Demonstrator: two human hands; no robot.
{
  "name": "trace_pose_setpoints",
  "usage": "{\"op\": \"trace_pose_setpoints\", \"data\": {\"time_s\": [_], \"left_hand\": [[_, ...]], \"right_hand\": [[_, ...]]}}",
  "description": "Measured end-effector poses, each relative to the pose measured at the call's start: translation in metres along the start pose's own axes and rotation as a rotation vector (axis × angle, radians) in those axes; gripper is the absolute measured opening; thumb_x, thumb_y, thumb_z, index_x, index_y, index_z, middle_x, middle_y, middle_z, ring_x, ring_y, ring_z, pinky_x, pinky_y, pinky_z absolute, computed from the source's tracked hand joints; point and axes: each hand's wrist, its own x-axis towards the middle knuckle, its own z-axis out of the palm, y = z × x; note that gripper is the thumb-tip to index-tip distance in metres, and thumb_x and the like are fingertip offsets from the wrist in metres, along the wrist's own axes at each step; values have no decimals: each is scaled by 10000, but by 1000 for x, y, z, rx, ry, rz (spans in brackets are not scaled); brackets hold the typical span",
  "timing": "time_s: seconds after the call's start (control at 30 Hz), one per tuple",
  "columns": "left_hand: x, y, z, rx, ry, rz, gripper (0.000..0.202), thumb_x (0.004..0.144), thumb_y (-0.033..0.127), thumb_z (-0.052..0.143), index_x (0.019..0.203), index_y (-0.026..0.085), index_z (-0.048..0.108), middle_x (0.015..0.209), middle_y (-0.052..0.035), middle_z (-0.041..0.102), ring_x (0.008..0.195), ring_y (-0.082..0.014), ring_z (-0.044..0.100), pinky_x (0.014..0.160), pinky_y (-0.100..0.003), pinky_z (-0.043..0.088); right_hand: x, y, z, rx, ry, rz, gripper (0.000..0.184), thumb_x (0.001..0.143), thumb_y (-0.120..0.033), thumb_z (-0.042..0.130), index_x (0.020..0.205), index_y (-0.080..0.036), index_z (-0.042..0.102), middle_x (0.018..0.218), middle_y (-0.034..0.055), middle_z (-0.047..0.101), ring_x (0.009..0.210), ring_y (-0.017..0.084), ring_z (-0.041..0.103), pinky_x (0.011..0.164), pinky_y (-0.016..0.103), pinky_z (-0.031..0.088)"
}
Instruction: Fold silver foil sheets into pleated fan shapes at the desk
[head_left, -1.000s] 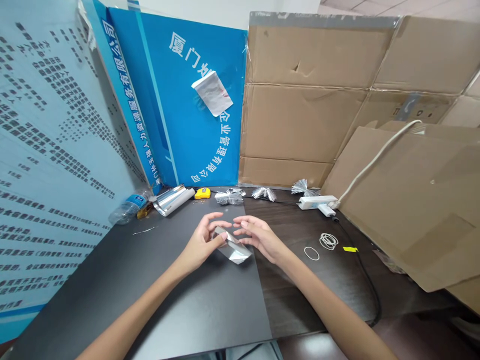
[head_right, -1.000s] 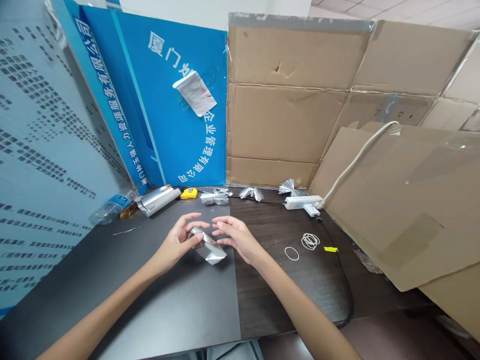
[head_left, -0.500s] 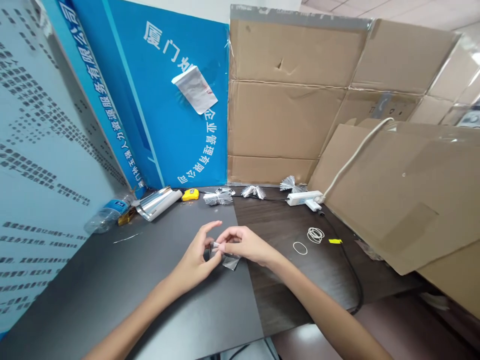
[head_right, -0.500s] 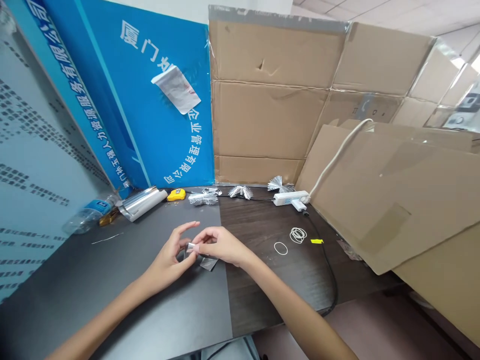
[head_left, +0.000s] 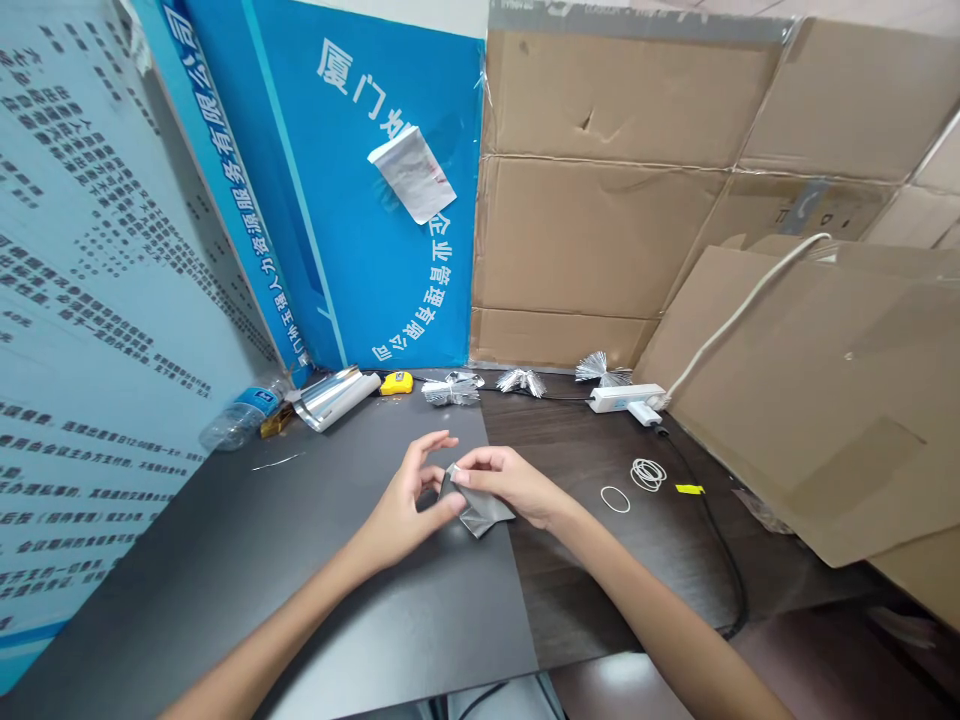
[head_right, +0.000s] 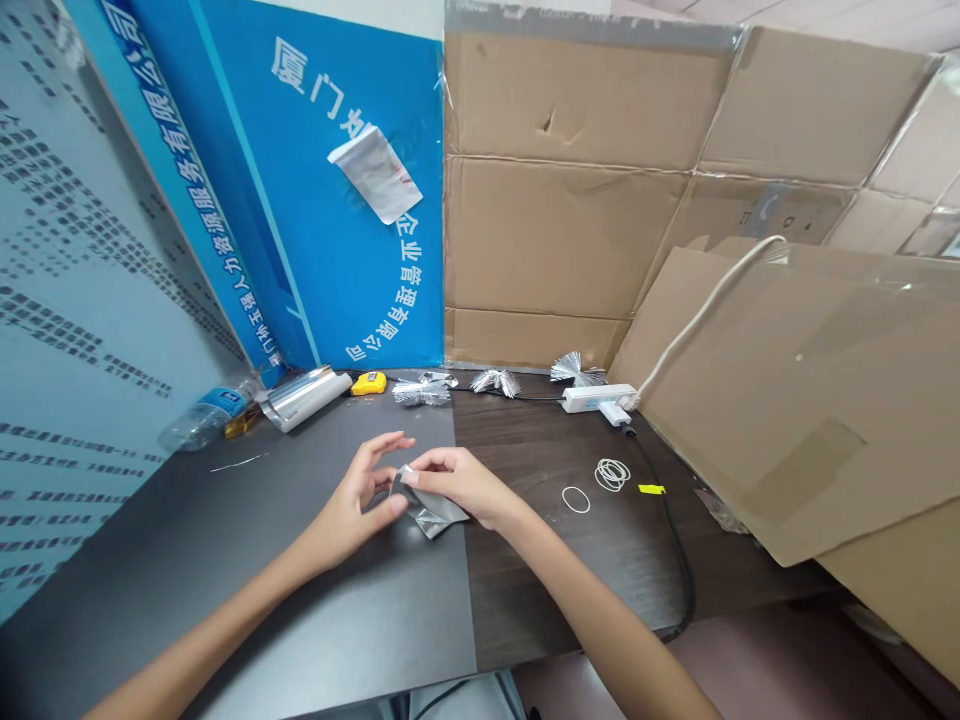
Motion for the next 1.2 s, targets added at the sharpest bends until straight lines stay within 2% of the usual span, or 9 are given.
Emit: {"op": "trace_pose_setpoints", "data": {"time_s": [0.1,0.2,0.37,0.57,0.8,0.97,1.2], "left_hand": [[7,-2,-7,-269,66,-111,566,977,573,637,1403,209,553,1234,-121,671,896,-179,658,852,-334,529],[12,-2,-9,-351,80,-209,477,933,526,725,1247,170,676,1046,-84,706,920,-184,657,848,-301,517],[12,1,-3,-305,62,-242,446,858,501,820,1118,153,717,993,-78,734,875,-178,663,802,-284,513],[12,1,1,-265,134,-247,417,794,496,878,940,137,725,868,-58,741,781,-156,648,769,-275,506],[11,1,2,-251,129,-226,389,809,486,867,907,131,740,838,-45,714,770,-141,618,752,-259,483],[9,3,4,-235,135,-213,367,836,483,840,880,142,712,800,-26,686,736,-134,594,724,-252,468],[9,0,4,-208,126,-165,370,850,484,825,969,153,709,811,-30,691,748,-148,619,737,-260,484]], "right_hand": [[0,-1,-3,80,55,4,464,750,-561,890,928,-156,748,834,17,674,685,102,539,649,233,417],[0,-1,-2,112,87,-38,438,775,-554,877,918,-165,737,855,11,658,729,108,559,695,233,449],[1,-1,6,96,141,-86,447,790,-578,852,922,-166,739,771,-9,618,648,94,491,614,230,390],[3,3,16,12,237,-161,486,802,-634,811,895,-166,719,794,16,671,668,117,535,634,248,416],[6,10,23,-71,337,-235,479,832,-645,765,858,-171,697,799,30,680,693,145,575,649,268,459],[7,14,25,-61,327,-267,432,838,-600,778,900,-179,702,834,45,710,730,167,630,676,280,494],[9,21,26,-37,362,-266,424,831,-594,791,894,-185,702,854,51,716,753,175,636,705,291,513]]}}
